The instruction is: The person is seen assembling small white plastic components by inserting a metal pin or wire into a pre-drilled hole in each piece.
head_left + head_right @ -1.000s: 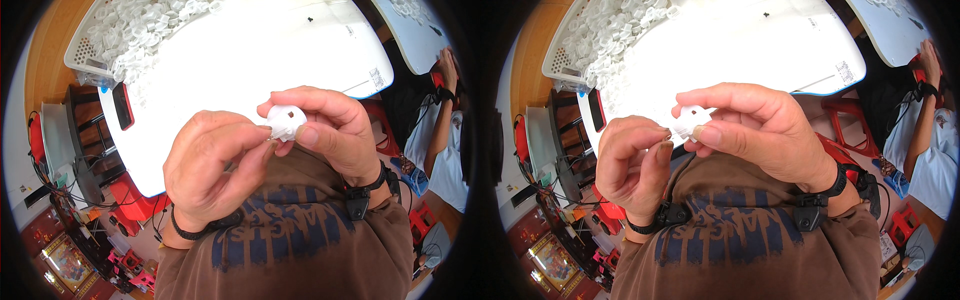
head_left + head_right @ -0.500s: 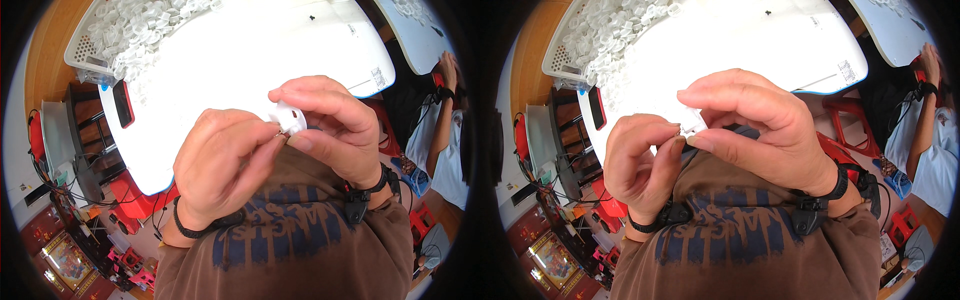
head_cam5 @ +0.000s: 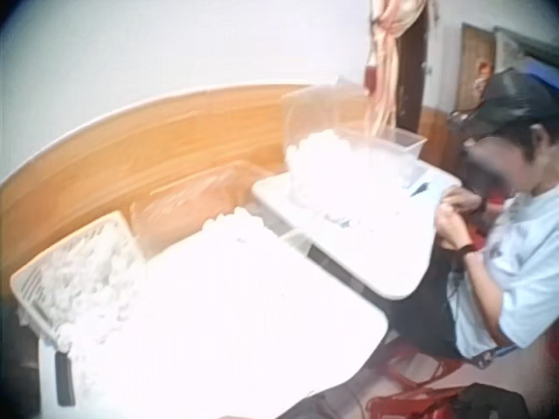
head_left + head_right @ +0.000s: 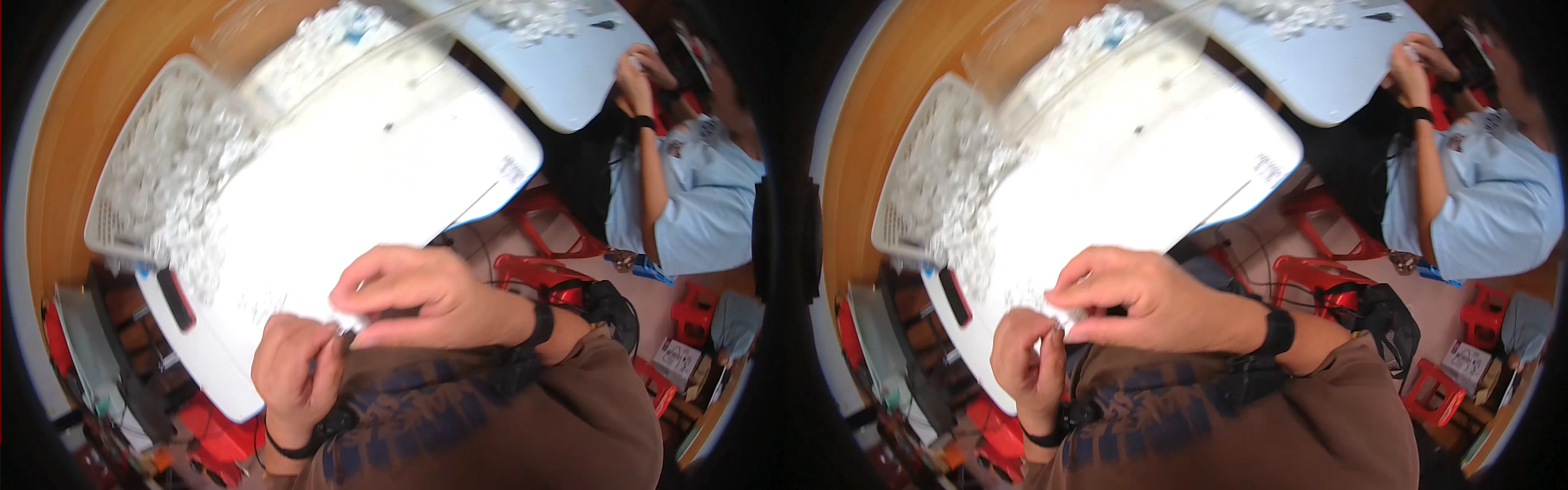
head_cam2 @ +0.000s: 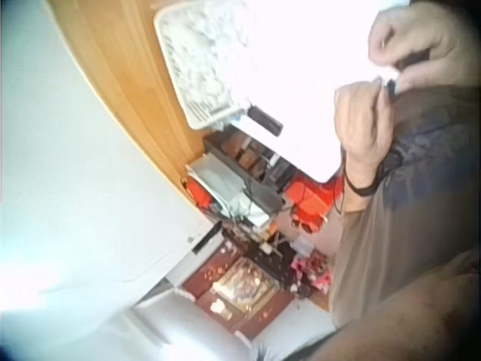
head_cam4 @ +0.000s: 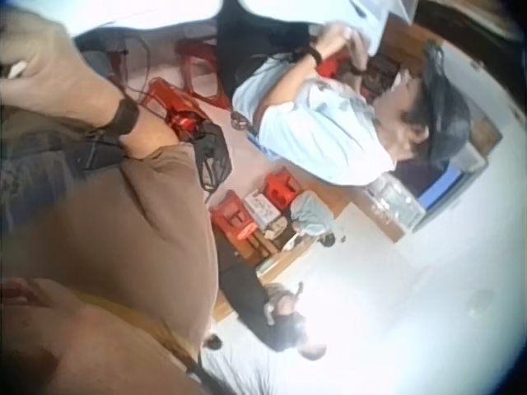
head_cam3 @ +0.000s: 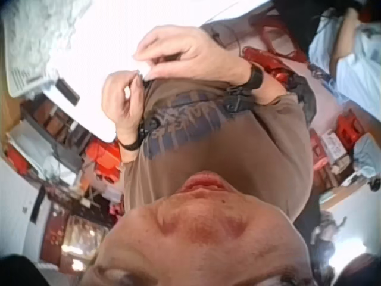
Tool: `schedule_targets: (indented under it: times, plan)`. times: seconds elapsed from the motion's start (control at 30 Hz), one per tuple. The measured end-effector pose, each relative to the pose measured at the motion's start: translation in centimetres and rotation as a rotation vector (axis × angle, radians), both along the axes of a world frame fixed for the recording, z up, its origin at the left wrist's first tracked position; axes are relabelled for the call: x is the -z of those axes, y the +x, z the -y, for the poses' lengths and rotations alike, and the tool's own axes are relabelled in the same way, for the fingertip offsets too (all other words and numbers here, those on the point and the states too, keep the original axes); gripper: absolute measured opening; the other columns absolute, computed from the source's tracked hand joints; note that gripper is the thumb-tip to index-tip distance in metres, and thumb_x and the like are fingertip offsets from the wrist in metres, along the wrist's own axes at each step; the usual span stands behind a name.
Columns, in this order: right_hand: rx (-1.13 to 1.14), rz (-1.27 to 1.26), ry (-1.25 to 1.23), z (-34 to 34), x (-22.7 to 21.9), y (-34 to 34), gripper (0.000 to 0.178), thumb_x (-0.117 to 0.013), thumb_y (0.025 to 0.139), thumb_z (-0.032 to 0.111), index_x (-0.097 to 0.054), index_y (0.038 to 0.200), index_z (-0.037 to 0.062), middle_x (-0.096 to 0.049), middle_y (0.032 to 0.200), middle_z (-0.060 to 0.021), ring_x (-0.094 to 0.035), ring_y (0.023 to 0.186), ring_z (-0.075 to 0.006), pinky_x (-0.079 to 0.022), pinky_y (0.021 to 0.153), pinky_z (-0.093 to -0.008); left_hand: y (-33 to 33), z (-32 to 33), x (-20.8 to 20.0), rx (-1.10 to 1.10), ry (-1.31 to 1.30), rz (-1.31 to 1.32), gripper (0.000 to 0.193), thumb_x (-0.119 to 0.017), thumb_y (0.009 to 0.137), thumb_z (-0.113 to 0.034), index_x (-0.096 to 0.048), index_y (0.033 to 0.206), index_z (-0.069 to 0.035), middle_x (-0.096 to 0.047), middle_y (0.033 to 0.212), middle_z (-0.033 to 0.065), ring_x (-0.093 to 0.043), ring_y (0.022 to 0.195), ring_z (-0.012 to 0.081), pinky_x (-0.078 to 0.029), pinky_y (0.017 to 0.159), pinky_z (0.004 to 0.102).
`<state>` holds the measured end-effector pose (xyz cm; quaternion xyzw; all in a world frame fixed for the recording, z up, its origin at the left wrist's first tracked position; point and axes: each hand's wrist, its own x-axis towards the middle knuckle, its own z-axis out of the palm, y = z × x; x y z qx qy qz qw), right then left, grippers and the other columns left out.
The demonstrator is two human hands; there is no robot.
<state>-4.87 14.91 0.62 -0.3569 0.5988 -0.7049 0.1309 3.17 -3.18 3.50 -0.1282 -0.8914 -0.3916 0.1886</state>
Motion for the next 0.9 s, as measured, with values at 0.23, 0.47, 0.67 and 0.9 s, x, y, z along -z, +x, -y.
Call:
schedule_targets:
  times: [0.23, 0.47, 0.67, 0.9]
  plan:
    - [-0.003, 0.048, -0.029, -0.1, -0.1, 0.6, 0.028, -0.069, 0.082, 0.010, -0.065, 0.108, -0.0005, -0.057, 0.104, -0.0075, -0.058, 0.079, -0.0121, -0.049, 0.070, -0.0235, -0.3, -0.1, -0.1, 0.039, -0.085, -0.009, 0.016, -0.065, 0.073, 0.006, -0.059, 0.086, 0.000, -0.058, 0.074, 0.0109, -0.053, 0.062, 0.0244, -0.042, 0.054, 0.0321]
    - [0.045, 0.129, 0.109, -0.7, -0.3, -0.2, 0.028, -0.070, 0.081, 0.010, -0.065, 0.107, -0.0009, -0.058, 0.096, -0.0087, -0.058, 0.078, -0.0136, -0.050, 0.067, -0.0249, -0.7, -0.1, 0.6, 0.016, -0.039, 0.157, 0.016, -0.064, 0.075, 0.005, -0.059, 0.090, 0.001, -0.059, 0.081, 0.0115, -0.053, 0.064, 0.0217, -0.042, 0.056, 0.0304]
    - [0.594, -0.236, 0.483, -5.3, 0.3, -4.7, 0.027, -0.069, 0.078, 0.008, -0.064, 0.104, -0.0002, -0.059, 0.097, -0.0150, -0.060, 0.084, -0.0298, -0.051, 0.070, -0.0345, -0.6, 0.7, 1.6, -0.071, -0.011, 0.272, 0.018, -0.064, 0.075, 0.005, -0.062, 0.093, 0.001, -0.061, 0.085, 0.0112, -0.053, 0.065, 0.0203, -0.042, 0.060, 0.0301]
    - [0.909, -0.382, 0.922, -10.5, 3.3, -9.3, 0.026, -0.069, 0.077, 0.010, -0.067, 0.101, 0.0004, -0.062, 0.097, -0.0144, -0.062, 0.082, -0.0318, -0.050, 0.074, -0.0369, -0.1, 1.5, 2.4, -0.069, -0.028, 0.350, 0.014, -0.065, 0.076, 0.003, -0.063, 0.090, -0.001, -0.063, 0.081, 0.0088, -0.054, 0.069, 0.0215, -0.042, 0.065, 0.0321]
